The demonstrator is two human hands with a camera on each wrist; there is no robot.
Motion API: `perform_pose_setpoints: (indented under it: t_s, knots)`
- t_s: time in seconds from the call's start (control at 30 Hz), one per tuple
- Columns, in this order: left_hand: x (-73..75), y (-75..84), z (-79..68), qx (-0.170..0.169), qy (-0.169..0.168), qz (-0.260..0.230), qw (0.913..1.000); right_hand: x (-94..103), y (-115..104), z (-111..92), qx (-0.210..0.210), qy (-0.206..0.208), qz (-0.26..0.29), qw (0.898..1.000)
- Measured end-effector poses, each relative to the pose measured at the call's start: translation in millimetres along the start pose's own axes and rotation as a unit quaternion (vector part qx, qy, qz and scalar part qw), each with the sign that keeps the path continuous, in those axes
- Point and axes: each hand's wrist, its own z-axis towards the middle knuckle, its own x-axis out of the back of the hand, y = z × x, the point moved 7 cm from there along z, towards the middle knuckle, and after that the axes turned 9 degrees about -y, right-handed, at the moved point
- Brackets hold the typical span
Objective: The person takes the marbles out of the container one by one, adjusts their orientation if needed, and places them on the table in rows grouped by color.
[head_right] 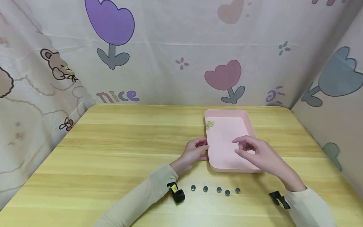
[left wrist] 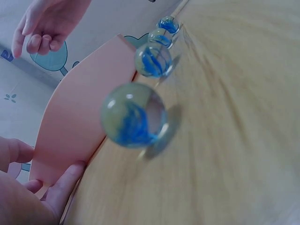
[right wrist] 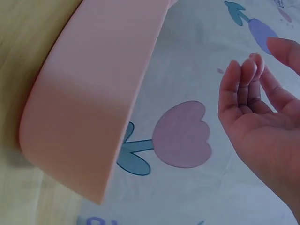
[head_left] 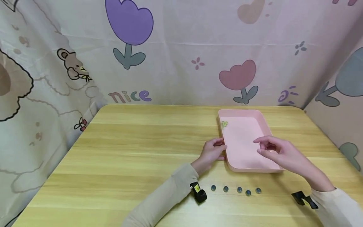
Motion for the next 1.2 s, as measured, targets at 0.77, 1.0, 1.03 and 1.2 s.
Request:
perform_pose_setpoints:
  t_s: [0.77,1.0,1.03,1.2]
  knots:
    - [3.2,0.0,0.4,0.001,-0.010,-0.016,0.9998,-2.2,48,7,-0.076,-0.037,0.018,0.996]
    - [3.6,-1.6,2.2,0.002,-0.017,-0.014,0.9998,-5.3,49,10,-0.080,-0.061,0.009,0.995]
    - [3.4,-2.1,2.5,0.003,-0.018,-0.016,0.9997,-5.1,49,11,-0.081,-0.065,0.007,0.995]
    - [2.4,-4.0,3.8,0.008,-0.020,-0.022,0.9995,1.4,46,26,-0.087,-0.100,-0.001,0.991]
